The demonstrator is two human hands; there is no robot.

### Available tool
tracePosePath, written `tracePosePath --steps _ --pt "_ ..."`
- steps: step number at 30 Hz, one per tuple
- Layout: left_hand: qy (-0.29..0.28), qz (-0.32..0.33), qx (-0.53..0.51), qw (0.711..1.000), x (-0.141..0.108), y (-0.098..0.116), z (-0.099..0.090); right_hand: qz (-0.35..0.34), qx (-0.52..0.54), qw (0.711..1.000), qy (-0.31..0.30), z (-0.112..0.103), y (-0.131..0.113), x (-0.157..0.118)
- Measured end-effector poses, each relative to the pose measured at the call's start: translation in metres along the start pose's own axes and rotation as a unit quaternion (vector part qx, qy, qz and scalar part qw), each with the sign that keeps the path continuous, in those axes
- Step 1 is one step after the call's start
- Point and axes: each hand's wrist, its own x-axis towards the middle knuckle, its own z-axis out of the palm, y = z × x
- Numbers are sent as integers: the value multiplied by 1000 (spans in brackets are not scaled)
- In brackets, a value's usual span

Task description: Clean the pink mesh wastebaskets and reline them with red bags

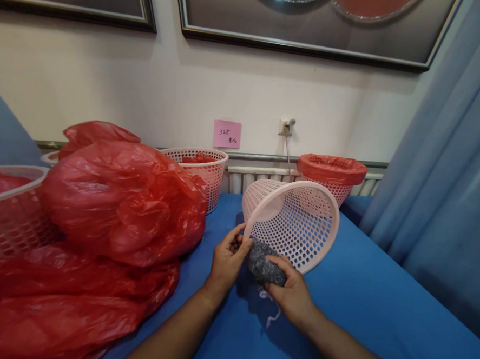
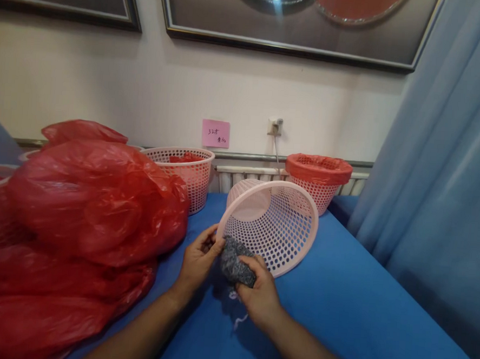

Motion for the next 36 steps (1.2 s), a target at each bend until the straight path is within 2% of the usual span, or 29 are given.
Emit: tracePosePath --steps 2,5,7,9,12,17,19,23,27,29,31,33,36 --pt "9 13 10 1000 2 5 -3 6 -42 999 -7 -21 6 5" --pt "10 31 33 999 4 12 -6 33 -141 989 6 -68 26 6" --pt "3 34 48 998 2 14 -6 43 -233 971 44 -93 41 6" --pt "-6 30 61 998 -1 11 -4 49 -293 951 88 -103 52 4" --pt "-32 14 83 996 -9 3 3 60 -275 954 105 -92 61 1" --pt "-168 -17 152 974 -33 -21 19 84 -153 981 85 -58 61 3" --pt "-193 -19 178 965 -39 -30 23 79 -105 989 74 -49 59 8" --pt "-148 4 220 964 -35 -36 21 49 -38 995 72 -29 50 21" --pt "-81 50 235 967 -21 -29 10 8 -10 998 68 -7 32 32" --pt "-53 79 232 968 -13 -23 4 -20 -21 999 44 -5 23 32" --pt "-19 108 227 968 -5 -17 -4 -44 -74 996 7 -14 20 30" --pt "19 134 224 965 2 -10 -12 -38 -166 985 -11 -34 23 25" --pt "44 167 219 960 5 0 -17 12 -287 957 41 -72 35 19"
